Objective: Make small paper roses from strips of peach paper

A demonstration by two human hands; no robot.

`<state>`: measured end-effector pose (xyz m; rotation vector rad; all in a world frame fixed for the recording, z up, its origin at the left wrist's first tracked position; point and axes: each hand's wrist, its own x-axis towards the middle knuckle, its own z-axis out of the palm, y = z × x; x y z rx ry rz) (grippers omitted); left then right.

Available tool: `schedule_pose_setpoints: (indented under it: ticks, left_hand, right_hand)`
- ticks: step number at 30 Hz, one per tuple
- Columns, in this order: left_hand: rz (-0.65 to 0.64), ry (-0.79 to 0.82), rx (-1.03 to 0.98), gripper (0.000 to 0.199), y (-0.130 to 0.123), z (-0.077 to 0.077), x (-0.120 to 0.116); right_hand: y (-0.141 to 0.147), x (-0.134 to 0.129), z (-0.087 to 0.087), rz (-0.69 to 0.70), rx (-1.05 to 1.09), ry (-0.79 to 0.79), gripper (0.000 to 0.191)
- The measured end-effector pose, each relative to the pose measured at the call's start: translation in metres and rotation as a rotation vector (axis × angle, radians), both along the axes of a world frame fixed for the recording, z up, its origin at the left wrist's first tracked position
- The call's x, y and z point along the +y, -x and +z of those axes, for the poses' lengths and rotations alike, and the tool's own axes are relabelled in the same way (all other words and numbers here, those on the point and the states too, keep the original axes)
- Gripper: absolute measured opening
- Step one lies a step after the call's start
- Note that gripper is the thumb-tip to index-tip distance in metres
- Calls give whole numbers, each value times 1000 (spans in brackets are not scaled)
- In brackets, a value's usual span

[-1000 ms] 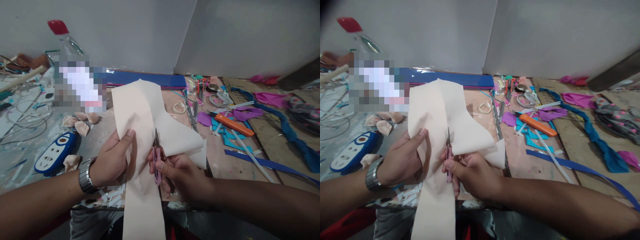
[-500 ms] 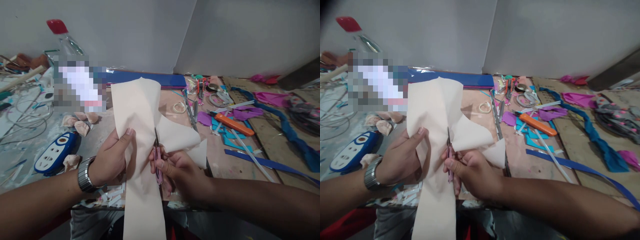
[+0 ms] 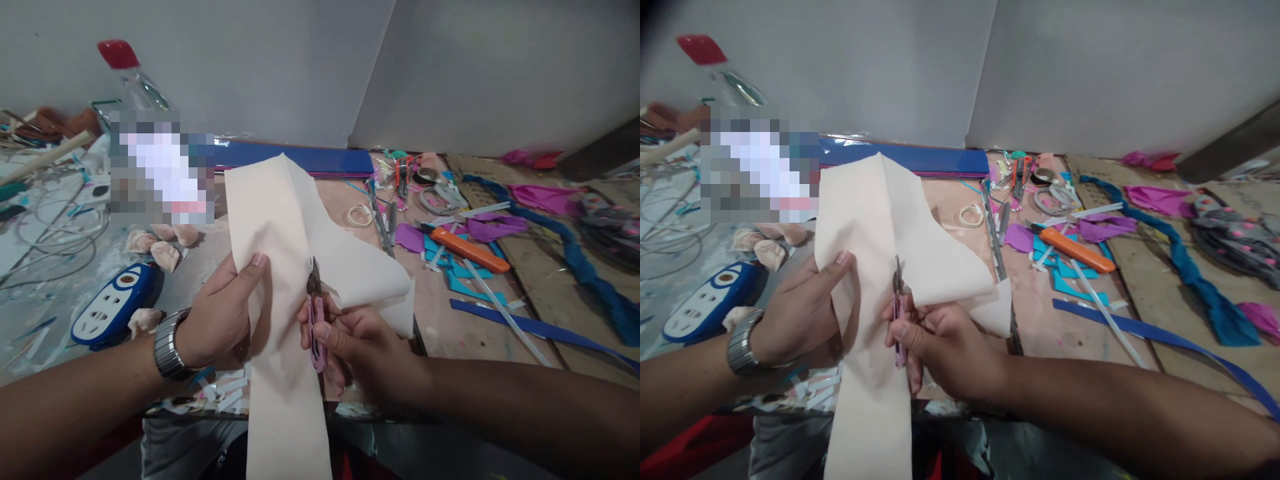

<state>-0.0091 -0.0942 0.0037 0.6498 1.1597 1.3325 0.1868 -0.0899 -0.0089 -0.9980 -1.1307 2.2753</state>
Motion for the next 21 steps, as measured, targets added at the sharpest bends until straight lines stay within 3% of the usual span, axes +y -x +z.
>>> schedule_pose_setpoints:
  ticks: [5, 12, 21]
  left_hand:
    - [-91, 46, -86, 44, -2, 3, -1]
    - [-50, 10, -51, 57, 1, -2, -1]
    - [-9, 61, -67, 48, 2, 7, 2]
  right_hand:
    - [1, 1, 1, 1, 24, -4, 40]
    - [1, 1, 1, -20, -3, -31, 40]
    - [2, 0, -3, -76, 43, 6, 47]
